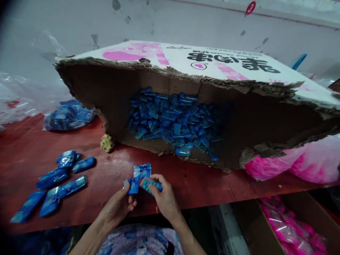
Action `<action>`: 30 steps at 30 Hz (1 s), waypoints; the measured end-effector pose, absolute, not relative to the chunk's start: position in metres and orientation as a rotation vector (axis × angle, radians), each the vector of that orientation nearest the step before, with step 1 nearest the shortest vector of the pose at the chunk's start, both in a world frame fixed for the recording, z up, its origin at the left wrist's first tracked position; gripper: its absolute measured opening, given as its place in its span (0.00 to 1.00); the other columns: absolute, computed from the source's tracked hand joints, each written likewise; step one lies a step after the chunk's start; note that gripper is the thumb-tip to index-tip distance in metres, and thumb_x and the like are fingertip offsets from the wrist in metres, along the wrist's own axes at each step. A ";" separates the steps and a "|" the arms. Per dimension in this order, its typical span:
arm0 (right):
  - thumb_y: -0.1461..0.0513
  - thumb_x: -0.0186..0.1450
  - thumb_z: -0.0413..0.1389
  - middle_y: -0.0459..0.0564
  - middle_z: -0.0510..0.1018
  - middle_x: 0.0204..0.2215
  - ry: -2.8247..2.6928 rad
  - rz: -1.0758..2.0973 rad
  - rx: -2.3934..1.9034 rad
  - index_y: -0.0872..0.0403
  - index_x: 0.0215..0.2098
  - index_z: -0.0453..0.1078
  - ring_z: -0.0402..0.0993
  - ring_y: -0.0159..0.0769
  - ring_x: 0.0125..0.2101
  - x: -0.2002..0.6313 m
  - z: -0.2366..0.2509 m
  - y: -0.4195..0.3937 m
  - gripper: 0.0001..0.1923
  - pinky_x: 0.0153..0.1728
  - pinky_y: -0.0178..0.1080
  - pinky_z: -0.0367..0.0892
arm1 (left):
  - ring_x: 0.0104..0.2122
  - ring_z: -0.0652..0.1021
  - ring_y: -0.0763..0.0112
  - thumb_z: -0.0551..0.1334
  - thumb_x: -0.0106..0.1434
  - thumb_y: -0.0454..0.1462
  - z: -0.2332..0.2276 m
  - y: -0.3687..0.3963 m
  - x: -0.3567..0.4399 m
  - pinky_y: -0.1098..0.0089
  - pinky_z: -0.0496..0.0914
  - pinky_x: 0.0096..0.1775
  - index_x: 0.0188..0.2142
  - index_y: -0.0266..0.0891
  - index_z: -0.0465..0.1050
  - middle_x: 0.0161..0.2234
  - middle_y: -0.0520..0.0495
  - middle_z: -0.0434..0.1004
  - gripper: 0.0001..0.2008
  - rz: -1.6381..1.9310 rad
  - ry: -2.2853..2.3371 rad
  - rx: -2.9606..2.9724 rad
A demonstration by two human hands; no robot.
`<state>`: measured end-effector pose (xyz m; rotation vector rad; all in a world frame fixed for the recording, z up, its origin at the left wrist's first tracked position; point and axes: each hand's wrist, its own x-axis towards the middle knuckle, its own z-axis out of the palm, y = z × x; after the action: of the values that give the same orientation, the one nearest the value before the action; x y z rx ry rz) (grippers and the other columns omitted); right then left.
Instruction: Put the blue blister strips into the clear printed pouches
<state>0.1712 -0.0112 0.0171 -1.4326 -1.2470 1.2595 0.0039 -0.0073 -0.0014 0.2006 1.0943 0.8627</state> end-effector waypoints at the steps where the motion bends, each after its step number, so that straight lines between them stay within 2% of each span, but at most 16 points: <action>1: 0.61 0.59 0.53 0.45 0.75 0.34 -1.242 1.252 -1.431 0.52 0.39 0.68 0.70 0.33 0.33 0.170 0.016 -0.011 0.10 0.35 0.34 0.65 | 0.14 0.71 0.74 0.65 0.49 0.46 -0.002 -0.007 0.004 0.78 0.63 0.14 0.20 0.35 0.66 0.10 0.53 0.67 0.16 0.859 1.096 0.191; 4: 0.59 0.58 0.53 0.45 0.75 0.32 -1.178 1.278 -1.420 0.52 0.39 0.69 0.70 0.33 0.31 0.169 0.012 -0.009 0.11 0.29 0.32 0.66 | 0.14 0.72 0.73 0.65 0.48 0.46 -0.003 -0.007 0.005 0.78 0.63 0.14 0.20 0.35 0.66 0.10 0.52 0.67 0.16 0.861 1.092 0.204; 7: 0.57 0.57 0.54 0.46 0.74 0.31 -1.046 1.324 -1.439 0.52 0.39 0.69 0.69 0.31 0.25 0.168 0.009 -0.005 0.13 0.19 0.29 0.62 | 0.14 0.71 0.73 0.64 0.49 0.47 -0.003 -0.007 0.004 0.78 0.63 0.14 0.18 0.35 0.66 0.10 0.52 0.66 0.17 0.864 1.063 0.232; 9: 0.57 0.57 0.54 0.46 0.73 0.30 -0.981 1.363 -1.443 0.52 0.40 0.68 0.67 0.29 0.22 0.168 0.010 -0.004 0.14 0.16 0.28 0.60 | 0.13 0.71 0.73 0.62 0.52 0.45 -0.001 -0.007 0.004 0.78 0.62 0.14 0.19 0.36 0.66 0.09 0.52 0.65 0.15 0.857 1.044 0.197; 15: 0.58 0.58 0.54 0.46 0.72 0.31 -1.003 1.402 -1.378 0.52 0.41 0.68 0.65 0.28 0.23 0.168 0.015 -0.010 0.13 0.19 0.28 0.63 | 0.16 0.74 0.73 0.56 0.59 0.39 0.008 -0.007 0.001 0.78 0.66 0.16 0.26 0.35 0.69 0.12 0.51 0.68 0.10 0.803 1.011 0.077; 21: 0.57 0.58 0.54 0.46 0.73 0.31 -1.001 1.402 -1.362 0.52 0.41 0.69 0.66 0.29 0.24 0.172 0.013 -0.014 0.13 0.20 0.29 0.63 | 0.26 0.79 0.63 0.64 0.52 0.36 0.004 -0.008 -0.003 0.74 0.72 0.21 0.26 0.34 0.69 0.14 0.50 0.71 0.06 0.851 1.059 0.152; 30: 0.56 0.59 0.54 0.45 0.73 0.31 -1.022 1.442 -1.323 0.52 0.42 0.68 0.64 0.27 0.23 0.172 0.018 -0.017 0.14 0.19 0.28 0.62 | 0.21 0.77 0.66 0.65 0.50 0.41 0.002 -0.005 -0.009 0.75 0.70 0.19 0.26 0.35 0.70 0.13 0.50 0.71 0.11 0.885 1.049 0.234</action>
<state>0.1722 -0.0169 0.0179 -1.3233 -1.0216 1.4420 -0.0088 -0.0049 0.0016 0.2343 1.0490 0.8849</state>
